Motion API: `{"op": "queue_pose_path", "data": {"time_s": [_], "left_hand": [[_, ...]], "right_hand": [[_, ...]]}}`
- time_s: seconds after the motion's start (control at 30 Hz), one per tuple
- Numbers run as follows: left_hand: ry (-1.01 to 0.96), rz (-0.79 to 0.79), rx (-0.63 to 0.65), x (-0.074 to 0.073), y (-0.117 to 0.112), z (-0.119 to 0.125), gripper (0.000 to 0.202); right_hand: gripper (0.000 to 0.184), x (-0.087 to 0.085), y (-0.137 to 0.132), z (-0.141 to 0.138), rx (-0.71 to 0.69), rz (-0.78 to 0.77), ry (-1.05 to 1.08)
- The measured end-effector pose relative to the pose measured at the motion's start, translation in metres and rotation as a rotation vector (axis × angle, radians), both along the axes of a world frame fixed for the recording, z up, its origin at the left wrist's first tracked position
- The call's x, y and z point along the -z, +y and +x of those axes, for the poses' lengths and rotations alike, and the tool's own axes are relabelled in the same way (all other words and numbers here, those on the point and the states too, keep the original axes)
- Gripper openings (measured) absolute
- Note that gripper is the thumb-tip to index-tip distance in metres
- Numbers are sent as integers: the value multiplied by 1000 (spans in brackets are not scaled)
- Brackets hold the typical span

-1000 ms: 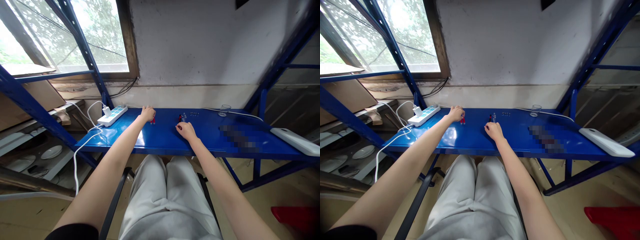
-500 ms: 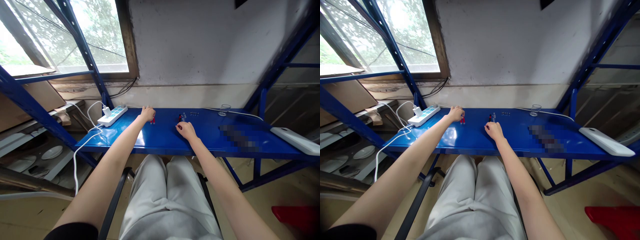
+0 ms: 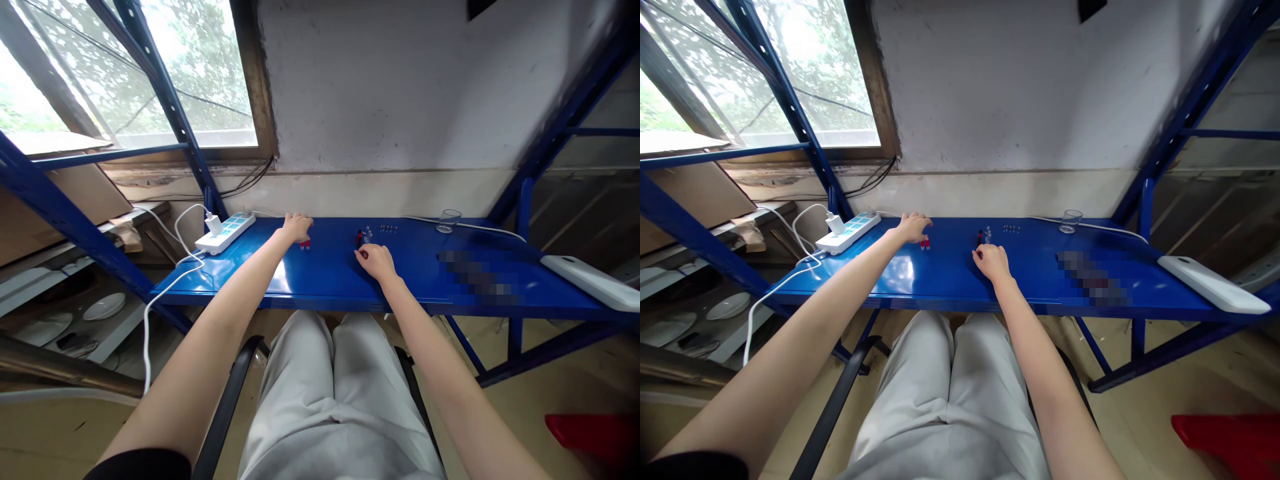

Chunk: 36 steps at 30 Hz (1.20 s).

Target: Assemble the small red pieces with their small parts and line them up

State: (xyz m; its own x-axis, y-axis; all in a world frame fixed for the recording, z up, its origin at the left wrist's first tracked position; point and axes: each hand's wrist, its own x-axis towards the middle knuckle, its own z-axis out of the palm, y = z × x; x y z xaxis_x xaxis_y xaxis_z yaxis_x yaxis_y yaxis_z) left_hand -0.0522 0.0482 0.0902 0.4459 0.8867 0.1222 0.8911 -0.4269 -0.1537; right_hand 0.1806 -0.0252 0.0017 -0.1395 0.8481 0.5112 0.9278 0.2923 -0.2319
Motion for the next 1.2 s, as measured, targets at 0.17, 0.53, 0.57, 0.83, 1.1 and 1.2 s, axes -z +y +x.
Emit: {"op": "queue_pose_path", "data": {"time_s": [0.17, 0.53, 0.57, 0.83, 1.1, 1.2], "left_hand": [[-296, 253, 288, 1, -22, 25, 32], [-363, 87, 246, 68, -47, 93, 55], [-364, 72, 224, 74, -46, 97, 56], [-326, 57, 128, 92, -38, 113, 59], [-367, 175, 122, 84, -36, 118, 34], [-392, 201, 108, 81, -35, 119, 24]], "right_hand": [[27, 0, -1, 9, 188, -78, 92], [23, 6, 6, 17, 404, -130, 138], [23, 6, 6, 16, 397, -127, 132], [25, 5, 4, 15, 374, -132, 122], [26, 7, 6, 15, 376, -147, 101], [27, 8, 6, 14, 365, -119, 77]]}}
